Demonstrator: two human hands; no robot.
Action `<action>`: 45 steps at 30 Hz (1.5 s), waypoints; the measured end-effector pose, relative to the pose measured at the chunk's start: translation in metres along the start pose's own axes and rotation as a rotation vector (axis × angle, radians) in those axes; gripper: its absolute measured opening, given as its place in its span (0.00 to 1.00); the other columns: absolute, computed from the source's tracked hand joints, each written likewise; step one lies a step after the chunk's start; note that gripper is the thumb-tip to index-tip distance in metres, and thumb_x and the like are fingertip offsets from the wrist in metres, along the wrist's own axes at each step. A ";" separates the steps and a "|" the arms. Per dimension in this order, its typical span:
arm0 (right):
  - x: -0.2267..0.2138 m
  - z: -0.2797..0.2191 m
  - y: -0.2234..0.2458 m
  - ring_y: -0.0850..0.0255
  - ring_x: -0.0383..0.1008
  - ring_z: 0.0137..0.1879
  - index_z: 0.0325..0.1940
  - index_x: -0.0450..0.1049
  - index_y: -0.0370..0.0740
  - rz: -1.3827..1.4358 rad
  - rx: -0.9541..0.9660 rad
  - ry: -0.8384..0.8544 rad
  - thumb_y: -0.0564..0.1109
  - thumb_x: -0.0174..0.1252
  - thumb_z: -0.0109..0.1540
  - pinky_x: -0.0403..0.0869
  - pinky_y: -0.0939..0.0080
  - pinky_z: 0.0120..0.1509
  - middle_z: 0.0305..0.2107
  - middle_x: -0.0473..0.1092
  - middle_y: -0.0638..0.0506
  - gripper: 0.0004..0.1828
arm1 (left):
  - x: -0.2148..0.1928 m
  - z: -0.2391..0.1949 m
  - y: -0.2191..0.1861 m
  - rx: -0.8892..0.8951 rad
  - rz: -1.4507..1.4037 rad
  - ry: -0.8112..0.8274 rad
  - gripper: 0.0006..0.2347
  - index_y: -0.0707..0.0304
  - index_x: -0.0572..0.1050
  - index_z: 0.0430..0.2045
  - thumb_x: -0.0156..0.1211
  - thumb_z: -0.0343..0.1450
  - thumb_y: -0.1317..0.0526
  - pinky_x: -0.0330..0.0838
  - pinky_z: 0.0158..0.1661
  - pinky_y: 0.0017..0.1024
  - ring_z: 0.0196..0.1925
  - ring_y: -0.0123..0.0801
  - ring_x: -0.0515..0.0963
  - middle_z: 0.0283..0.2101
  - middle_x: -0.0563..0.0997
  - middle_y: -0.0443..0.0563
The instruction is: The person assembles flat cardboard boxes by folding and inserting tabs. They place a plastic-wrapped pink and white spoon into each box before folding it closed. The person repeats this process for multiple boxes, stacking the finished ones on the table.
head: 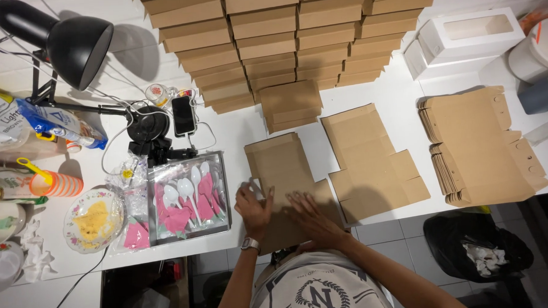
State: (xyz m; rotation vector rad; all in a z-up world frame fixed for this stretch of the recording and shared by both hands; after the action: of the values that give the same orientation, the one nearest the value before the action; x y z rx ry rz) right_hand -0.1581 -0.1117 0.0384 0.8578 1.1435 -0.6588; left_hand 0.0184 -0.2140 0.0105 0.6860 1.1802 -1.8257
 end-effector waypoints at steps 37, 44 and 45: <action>-0.190 -0.166 -0.087 0.47 0.64 0.73 0.62 0.73 0.54 0.007 0.280 -0.416 0.29 0.47 0.64 0.47 0.25 0.82 0.66 0.66 0.51 0.28 | 0.122 0.060 -0.214 -0.613 -1.225 0.850 0.30 0.47 0.56 0.71 0.55 0.70 0.66 0.82 0.43 0.43 0.53 0.38 0.79 0.59 0.75 0.57; -0.056 -0.197 -0.153 0.42 0.55 0.75 0.63 0.72 0.66 -0.025 0.536 0.054 0.52 0.57 0.65 0.52 0.21 0.73 0.70 0.58 0.55 0.21 | 0.151 0.030 -0.204 -0.092 -0.595 0.596 0.29 0.69 0.53 0.69 0.49 0.69 0.72 0.74 0.52 0.49 0.55 0.60 0.77 0.51 0.75 0.73; -0.044 -0.199 -0.157 0.38 0.48 0.77 0.70 0.66 0.65 0.010 0.568 0.221 0.55 0.61 0.63 0.55 0.25 0.73 0.75 0.51 0.54 0.29 | 0.163 0.027 -0.197 0.025 -0.476 0.496 0.27 0.71 0.57 0.67 0.47 0.69 0.74 0.73 0.51 0.51 0.53 0.61 0.77 0.49 0.75 0.73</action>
State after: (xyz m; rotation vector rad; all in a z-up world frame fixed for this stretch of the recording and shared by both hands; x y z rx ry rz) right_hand -0.3984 -0.0239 0.0086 1.4446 1.1619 -0.9172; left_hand -0.2334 -0.2549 -0.0173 0.9716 1.7647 -2.1267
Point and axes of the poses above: each hand's wrist, its own z-axis towards the middle knuckle, its own x-axis out of the palm, y = z × x, the point moved 3 cm from there along z, towards the middle knuckle
